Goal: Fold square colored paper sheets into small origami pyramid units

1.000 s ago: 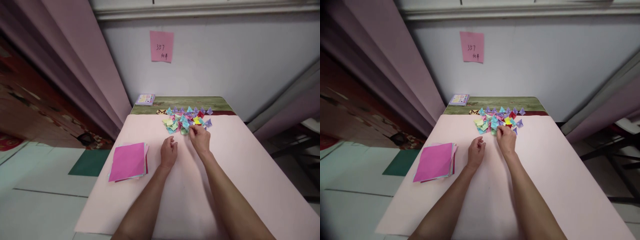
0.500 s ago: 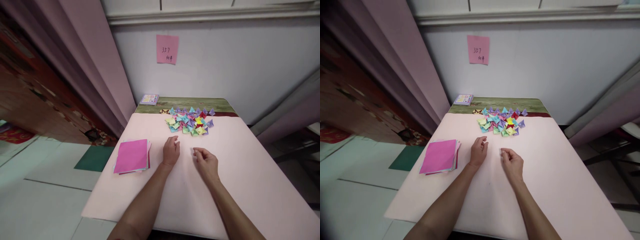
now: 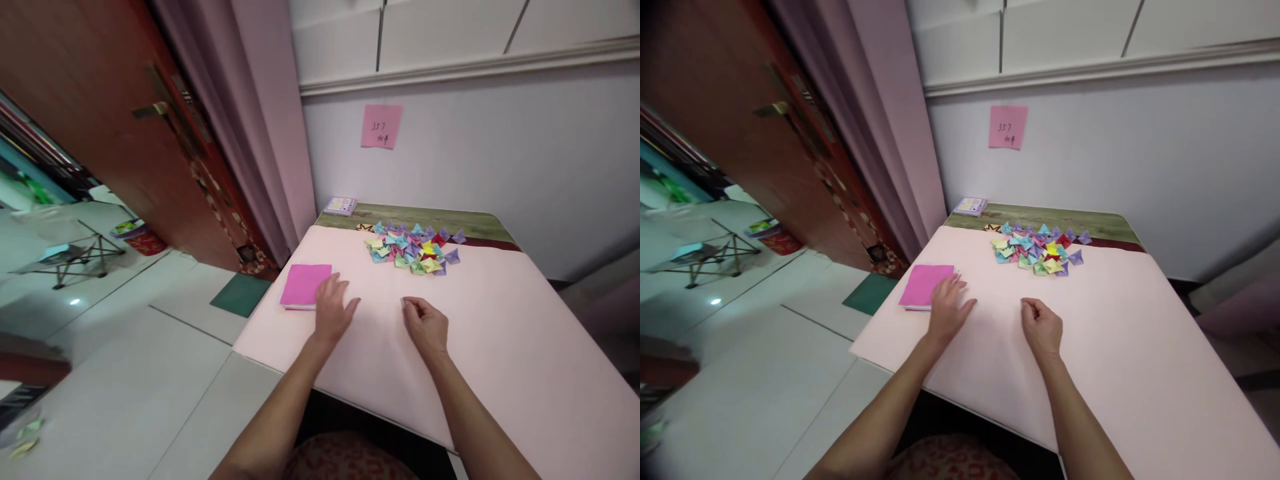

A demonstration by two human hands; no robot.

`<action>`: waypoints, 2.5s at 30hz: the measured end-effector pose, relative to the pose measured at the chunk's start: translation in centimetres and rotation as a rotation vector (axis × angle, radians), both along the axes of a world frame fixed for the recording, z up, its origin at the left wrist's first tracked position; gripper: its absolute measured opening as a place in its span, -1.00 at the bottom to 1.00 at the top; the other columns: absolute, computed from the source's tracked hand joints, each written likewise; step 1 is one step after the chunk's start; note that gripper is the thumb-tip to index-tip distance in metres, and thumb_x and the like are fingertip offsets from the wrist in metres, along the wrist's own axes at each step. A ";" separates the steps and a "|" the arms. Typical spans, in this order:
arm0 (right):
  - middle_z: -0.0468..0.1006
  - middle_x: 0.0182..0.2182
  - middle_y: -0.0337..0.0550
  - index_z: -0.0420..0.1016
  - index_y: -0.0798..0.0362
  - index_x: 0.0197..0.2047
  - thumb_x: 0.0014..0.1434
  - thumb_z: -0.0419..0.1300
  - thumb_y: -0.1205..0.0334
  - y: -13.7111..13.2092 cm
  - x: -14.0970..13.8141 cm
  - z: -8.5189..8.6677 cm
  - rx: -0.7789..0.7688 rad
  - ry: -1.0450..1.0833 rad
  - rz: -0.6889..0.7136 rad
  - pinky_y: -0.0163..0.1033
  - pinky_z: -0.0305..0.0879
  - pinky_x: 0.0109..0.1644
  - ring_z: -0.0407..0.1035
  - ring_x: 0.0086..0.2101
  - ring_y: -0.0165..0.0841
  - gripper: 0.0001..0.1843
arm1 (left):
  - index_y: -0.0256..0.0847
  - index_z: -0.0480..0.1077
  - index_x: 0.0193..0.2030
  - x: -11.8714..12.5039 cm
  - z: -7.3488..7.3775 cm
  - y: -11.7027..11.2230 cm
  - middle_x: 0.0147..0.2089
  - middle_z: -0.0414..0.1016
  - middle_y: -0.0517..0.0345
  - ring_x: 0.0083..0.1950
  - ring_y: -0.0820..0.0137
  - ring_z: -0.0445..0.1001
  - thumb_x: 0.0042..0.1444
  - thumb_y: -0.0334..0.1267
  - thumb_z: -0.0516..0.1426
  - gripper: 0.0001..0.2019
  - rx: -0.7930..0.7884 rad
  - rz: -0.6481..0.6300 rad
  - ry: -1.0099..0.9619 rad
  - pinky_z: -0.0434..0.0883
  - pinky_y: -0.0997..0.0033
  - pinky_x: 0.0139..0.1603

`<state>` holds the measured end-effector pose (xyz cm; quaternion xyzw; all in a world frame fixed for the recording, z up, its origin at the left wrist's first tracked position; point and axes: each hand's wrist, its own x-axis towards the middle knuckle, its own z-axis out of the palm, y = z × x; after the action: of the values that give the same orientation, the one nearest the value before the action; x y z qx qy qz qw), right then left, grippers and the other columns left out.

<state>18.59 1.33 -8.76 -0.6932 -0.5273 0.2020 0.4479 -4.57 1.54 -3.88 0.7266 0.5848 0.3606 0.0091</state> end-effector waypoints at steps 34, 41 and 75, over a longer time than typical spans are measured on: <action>0.61 -0.26 -0.17 0.53 0.00 0.03 0.06 0.19 0.05 -0.6 -0.6 -0.7 0.115 -0.047 0.002 -0.23 0.35 -0.28 0.41 -0.48 -0.36 -0.53 | -0.15 0.50 -0.24 1.7 -1.4 0.4 -0.11 0.58 0.07 -0.04 0.30 0.44 0.25 -0.42 0.01 -0.77 0.247 -0.509 0.117 0.29 0.15 0.15; 0.39 0.11 -0.01 0.15 -0.03 0.34 0.13 0.10 0.20 -0.6 -1.4 0.0 0.229 -0.295 -0.088 -0.19 0.38 -0.25 0.44 -0.24 -0.28 -0.31 | -0.15 0.48 -0.36 3.8 -3.3 3.6 -0.05 0.60 0.08 0.07 0.26 0.45 0.16 -0.47 0.06 -0.79 0.006 -0.696 -0.092 0.23 0.04 0.25; 0.61 -0.22 -0.12 0.43 0.01 -0.55 0.15 0.17 -0.10 0.6 0.4 0.0 0.046 -0.273 -0.077 0.07 -0.06 0.21 0.38 -0.16 -0.18 -0.59 | -0.14 0.44 -0.07 3.2 -4.7 4.2 -0.42 0.50 0.22 -0.27 0.32 0.47 0.05 -0.35 0.21 -0.73 -0.228 -0.155 -0.440 0.38 0.22 -0.07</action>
<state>19.01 1.95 -8.72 -0.7233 -0.5609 0.0766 0.3953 -1.38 5.74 -8.62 0.6676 0.5481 0.4401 0.2453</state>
